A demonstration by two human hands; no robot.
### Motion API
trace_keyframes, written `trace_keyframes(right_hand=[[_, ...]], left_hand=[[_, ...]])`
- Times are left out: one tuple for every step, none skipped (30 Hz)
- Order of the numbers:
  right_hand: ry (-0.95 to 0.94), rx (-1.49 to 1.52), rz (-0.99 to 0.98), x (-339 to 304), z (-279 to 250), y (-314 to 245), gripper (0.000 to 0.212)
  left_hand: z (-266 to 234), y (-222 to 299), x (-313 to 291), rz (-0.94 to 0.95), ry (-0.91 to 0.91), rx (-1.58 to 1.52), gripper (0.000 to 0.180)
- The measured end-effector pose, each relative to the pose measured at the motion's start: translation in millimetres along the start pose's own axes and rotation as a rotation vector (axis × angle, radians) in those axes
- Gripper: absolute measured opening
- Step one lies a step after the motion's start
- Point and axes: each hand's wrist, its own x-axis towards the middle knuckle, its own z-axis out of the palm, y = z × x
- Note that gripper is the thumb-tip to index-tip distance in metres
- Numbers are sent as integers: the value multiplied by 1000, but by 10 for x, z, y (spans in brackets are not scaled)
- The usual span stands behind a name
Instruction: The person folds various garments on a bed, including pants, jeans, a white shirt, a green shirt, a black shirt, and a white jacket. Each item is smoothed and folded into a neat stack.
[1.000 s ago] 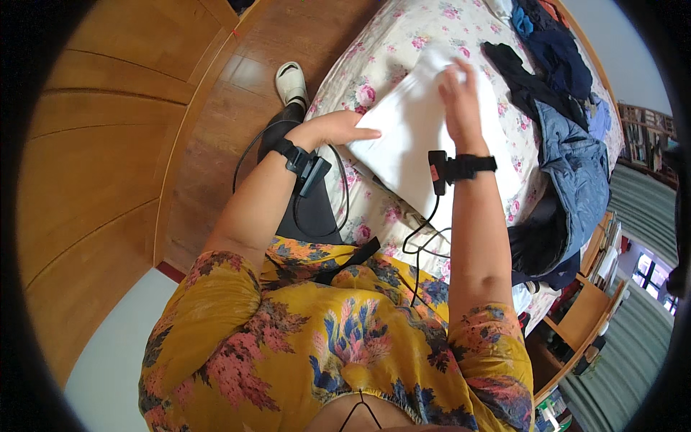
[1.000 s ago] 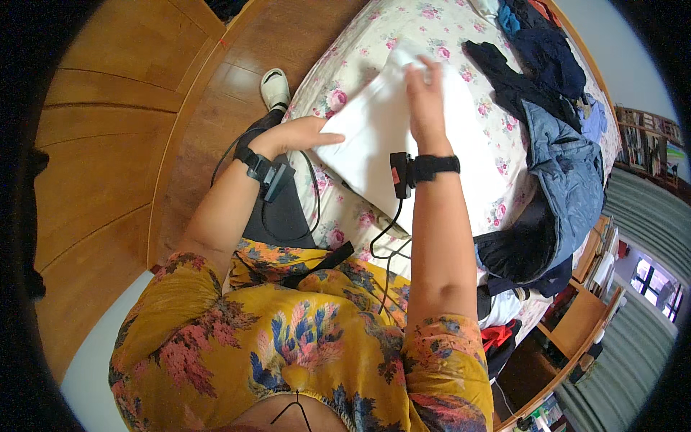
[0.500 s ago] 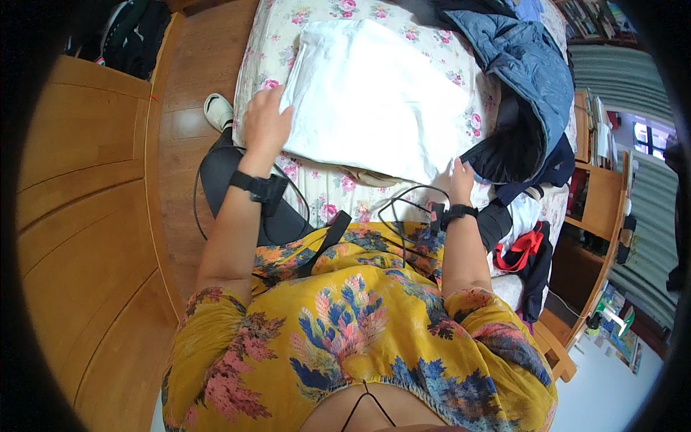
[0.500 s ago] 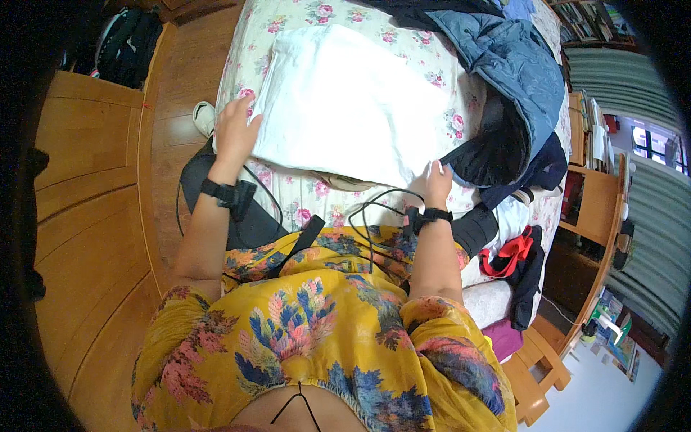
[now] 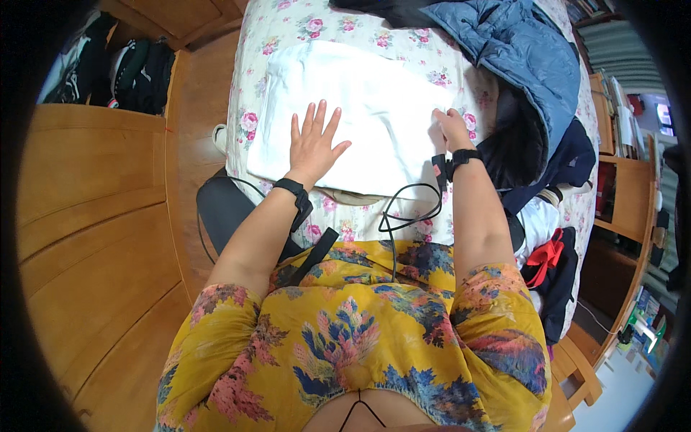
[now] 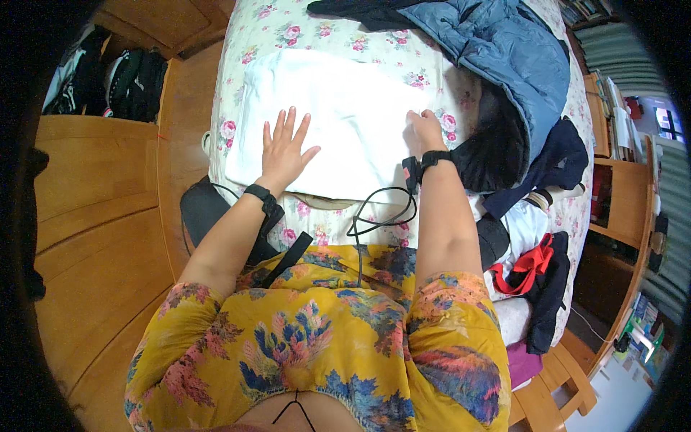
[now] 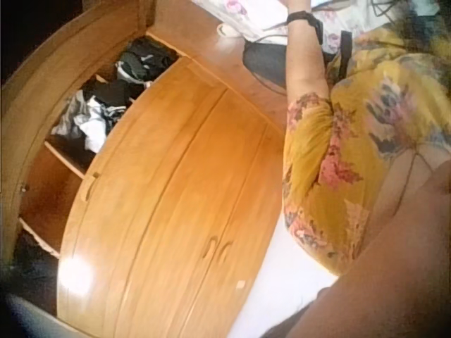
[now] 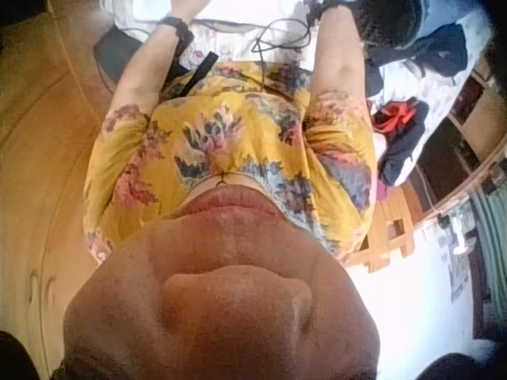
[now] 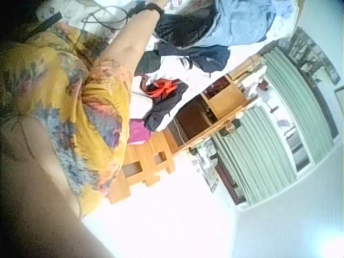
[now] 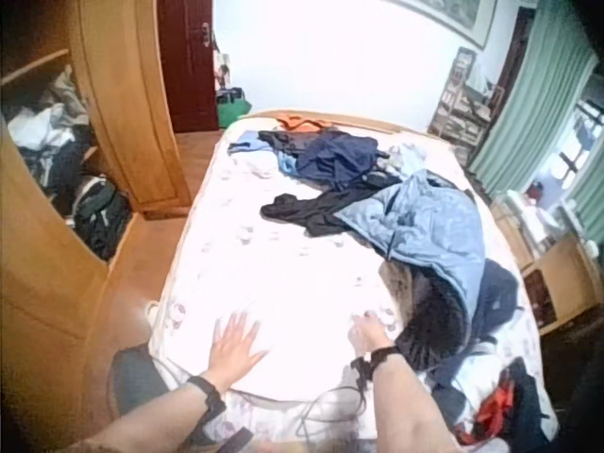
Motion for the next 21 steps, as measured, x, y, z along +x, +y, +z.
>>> trace_keyframes(right_hand=[[70,52,-2,43,-11,-25,55],[97,97,-37,80,-18,-35,52],[250,-57,-173,100,-58,-26,41],[203,43,-120,114,-80,-8,41],[164,138,-106,101,-116,28,41],[126,238,-86,99,-134,54,41],[-39,284,-6,39,-157,119,43],[-203,330,68,-44,-188,192,45],[-249,152,189,-106,-241,238,47],[-291,-16,310,-208,-307,304,49],[-326,134,345,-354,-285,387,42],[-383,321,382,-499,-272,459,36],[-470,410,480,-621,-335,514,36],[-590,534,590,-734,-371,560,35],[-580,544,553,-826,-398,588,34],[-590,564,517,-903,-426,598,34],[-584,585,476,-938,-441,569,35],[-600,603,465,-950,-467,503,35],[-598,622,455,-995,-509,427,35],[-664,688,424,-1043,-536,323,36],[-643,682,416,-1068,-568,170,39]], left_hand=[[38,-5,-1,0,6,2,70],[76,-7,-2,2,12,4,71],[107,-8,0,7,13,11,71],[132,-11,1,11,15,16,72],[144,-14,2,35,76,12,72],[146,-21,7,14,4,16,72],[137,-25,11,16,7,11,73],[119,-25,24,22,29,4,73],[88,-17,23,21,24,-5,74],[48,-6,30,11,5,-25,75],[4,37,20,30,70,-39,74],[-45,81,4,11,27,-35,74],[-88,149,-27,63,48,-34,74],[-123,234,-71,104,43,-25,73],[-144,335,-130,159,34,-62,72],[-151,440,-197,215,13,-79,73],[-147,527,-260,281,-36,-129,75],[-137,593,-331,347,-60,-173,77],[-125,656,-417,345,-121,-235,77],[-111,710,-495,352,-119,-309,76],[-102,743,-550,348,-80,-322,75]])
